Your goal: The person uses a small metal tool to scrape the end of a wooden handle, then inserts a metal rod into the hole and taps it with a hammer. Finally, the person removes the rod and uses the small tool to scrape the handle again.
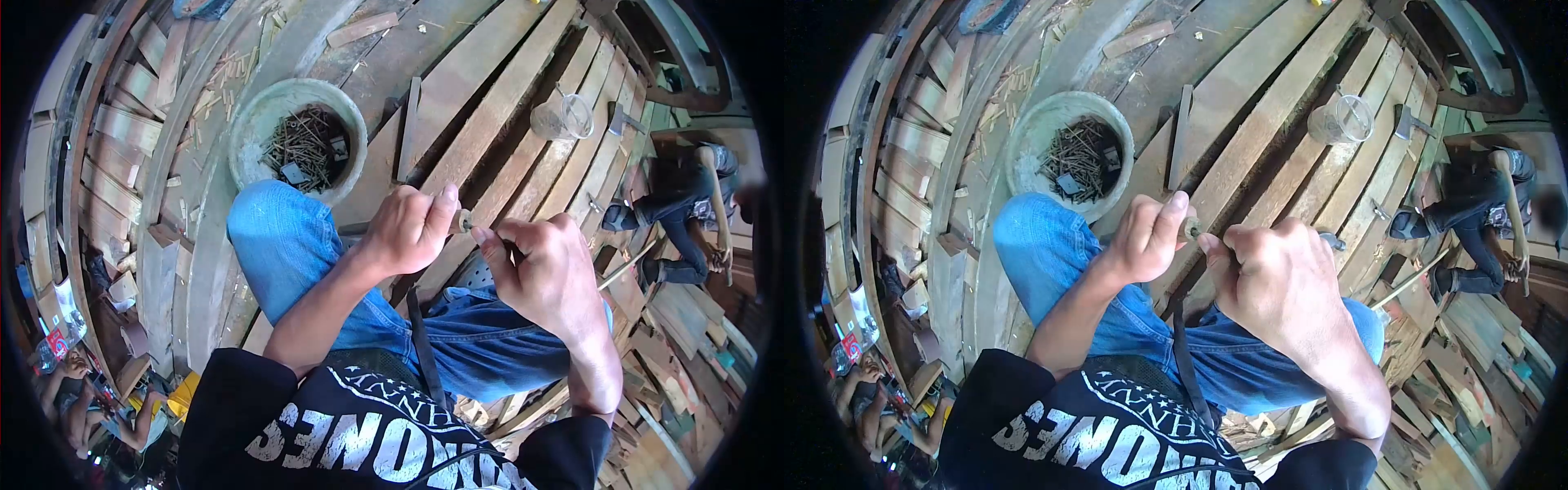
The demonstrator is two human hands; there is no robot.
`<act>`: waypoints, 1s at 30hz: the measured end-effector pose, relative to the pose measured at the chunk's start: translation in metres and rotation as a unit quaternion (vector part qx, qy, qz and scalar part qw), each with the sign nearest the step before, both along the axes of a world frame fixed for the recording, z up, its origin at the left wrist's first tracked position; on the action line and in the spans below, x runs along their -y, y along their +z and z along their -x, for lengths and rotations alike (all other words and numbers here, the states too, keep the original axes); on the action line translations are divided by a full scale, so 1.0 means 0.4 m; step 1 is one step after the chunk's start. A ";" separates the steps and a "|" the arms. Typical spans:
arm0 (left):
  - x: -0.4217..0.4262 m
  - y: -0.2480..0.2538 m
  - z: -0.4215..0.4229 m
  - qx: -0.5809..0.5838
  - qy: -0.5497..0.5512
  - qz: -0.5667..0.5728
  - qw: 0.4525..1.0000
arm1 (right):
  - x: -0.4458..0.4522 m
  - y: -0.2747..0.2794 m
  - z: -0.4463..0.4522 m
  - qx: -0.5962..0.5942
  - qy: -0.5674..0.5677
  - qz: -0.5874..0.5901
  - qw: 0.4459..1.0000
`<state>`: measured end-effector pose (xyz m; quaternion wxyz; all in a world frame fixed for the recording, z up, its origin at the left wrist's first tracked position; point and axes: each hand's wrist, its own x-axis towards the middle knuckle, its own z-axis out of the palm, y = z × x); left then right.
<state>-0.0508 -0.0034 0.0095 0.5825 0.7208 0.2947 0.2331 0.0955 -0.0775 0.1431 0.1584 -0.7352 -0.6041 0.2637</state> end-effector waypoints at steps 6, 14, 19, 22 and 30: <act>0.006 -0.035 -0.004 -0.012 0.027 0.021 0.999 | -0.008 -0.038 0.004 -0.116 -0.098 0.053 0.987; -0.016 -0.002 -0.016 0.048 -0.021 0.196 0.979 | -0.010 -0.037 -0.038 -0.222 -0.195 -0.099 0.950; 0.004 0.007 -0.027 0.106 0.054 0.116 0.986 | -0.014 -0.014 0.000 -0.101 -0.085 -0.037 0.991; -0.006 -0.001 -0.028 0.115 0.064 0.051 0.990 | -0.012 0.004 0.008 -0.076 -0.074 0.008 0.994; 0.011 -0.036 -0.038 0.116 0.088 -0.087 0.985 | 0.001 -0.014 0.009 0.026 -0.040 -0.023 0.999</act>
